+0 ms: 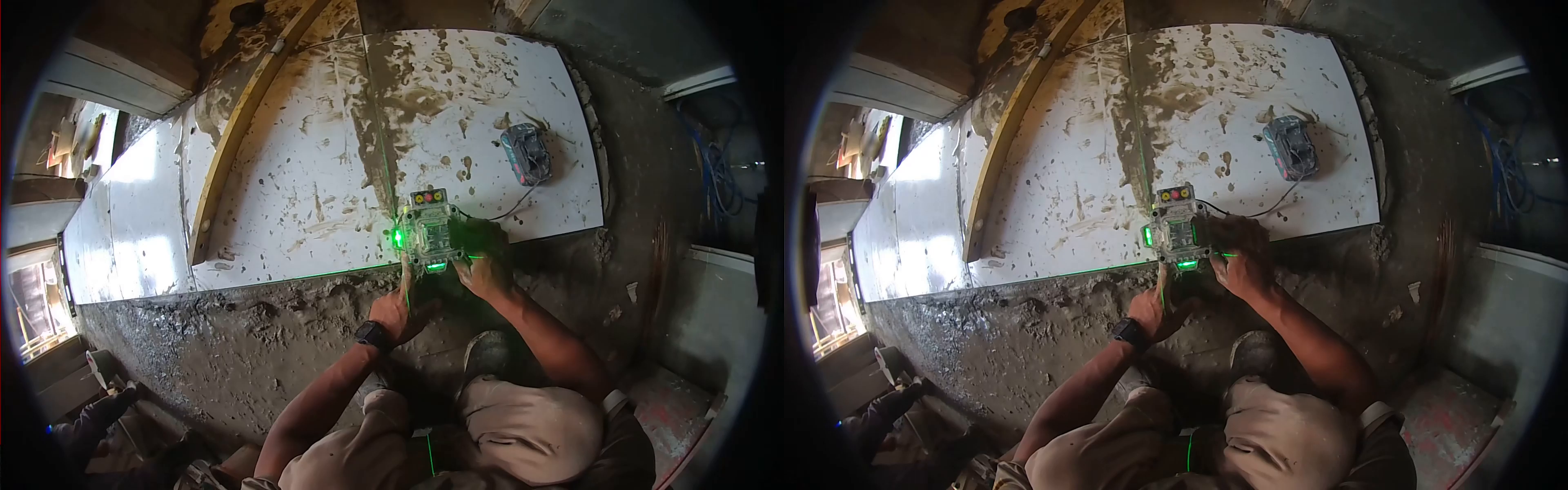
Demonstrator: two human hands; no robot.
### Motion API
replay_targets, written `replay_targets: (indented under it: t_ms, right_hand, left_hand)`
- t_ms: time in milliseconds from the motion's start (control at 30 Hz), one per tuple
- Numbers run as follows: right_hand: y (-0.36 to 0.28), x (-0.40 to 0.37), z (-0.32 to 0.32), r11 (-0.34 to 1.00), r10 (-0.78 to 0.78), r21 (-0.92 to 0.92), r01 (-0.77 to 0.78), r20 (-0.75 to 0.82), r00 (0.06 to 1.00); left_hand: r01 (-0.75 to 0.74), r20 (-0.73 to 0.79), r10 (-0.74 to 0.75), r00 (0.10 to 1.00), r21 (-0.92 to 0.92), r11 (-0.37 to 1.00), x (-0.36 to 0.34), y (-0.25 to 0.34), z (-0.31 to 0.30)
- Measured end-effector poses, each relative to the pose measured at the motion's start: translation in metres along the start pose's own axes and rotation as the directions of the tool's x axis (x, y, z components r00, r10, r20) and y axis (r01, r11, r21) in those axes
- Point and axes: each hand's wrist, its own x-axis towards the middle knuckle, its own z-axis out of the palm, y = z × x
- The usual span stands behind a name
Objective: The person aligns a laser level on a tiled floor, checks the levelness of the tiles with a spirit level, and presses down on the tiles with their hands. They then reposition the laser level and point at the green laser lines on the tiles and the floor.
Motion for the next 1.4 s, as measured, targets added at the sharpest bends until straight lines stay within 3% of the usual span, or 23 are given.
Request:
replay_targets:
  t_ms: [267,367,433,467,533,567,700,900,1400]
  right_hand:
    - [-0.004,0.001,-0.004,0.999,0.034,-0.004,-0.034,0.018,0.999]
    - [-0.008,0.002,-0.002,0.999,0.047,-0.003,-0.047,0.001,0.999]
    - [0.000,-0.006,0.011,0.996,0.090,0.004,-0.090,-0.017,0.996]
    - [0.005,-0.008,0.014,0.999,0.042,-0.011,-0.042,-0.041,0.998]
    - [0.003,-0.008,0.017,0.990,0.140,0.033,-0.139,-0.056,0.989]
    - [0.002,-0.007,0.010,0.997,0.067,0.036,-0.065,-0.064,0.996]
    - [0.003,-0.007,0.009,0.995,0.100,0.015,-0.100,0.032,0.994]
    - [-0.005,-0.003,0.000,0.995,0.095,-0.024,-0.096,-0.033,0.995]
    - [-0.004,-0.003,0.001,0.995,0.094,0.028,-0.093,-0.026,0.995]
  left_hand:
    - [-0.039,-0.026,0.040,0.999,0.014,0.999,-0.001,-0.004,0.002]
    - [-0.017,0.036,0.016,0.999,0.039,0.999,-0.001,0.000,-0.003]
    - [0.027,-0.017,-0.026,1.000,0.068,0.997,-0.004,-0.001,0.001]
    - [-0.028,-0.053,0.029,0.998,0.034,0.999,-0.004,-0.009,0.007]
    - [-0.093,-0.088,0.092,0.992,-0.012,0.996,-0.001,-0.016,0.012]
    - [-0.095,-0.088,0.093,0.992,-0.020,0.995,-0.002,-0.013,0.010]
    - [-0.155,-0.159,0.155,0.975,0.010,0.988,-0.002,-0.015,0.013]
    - [-0.174,-0.134,0.163,0.978,-0.077,0.982,-0.001,-0.014,0.009]
    - [-0.188,-0.153,0.184,0.971,-0.015,0.982,-0.003,-0.017,0.011]
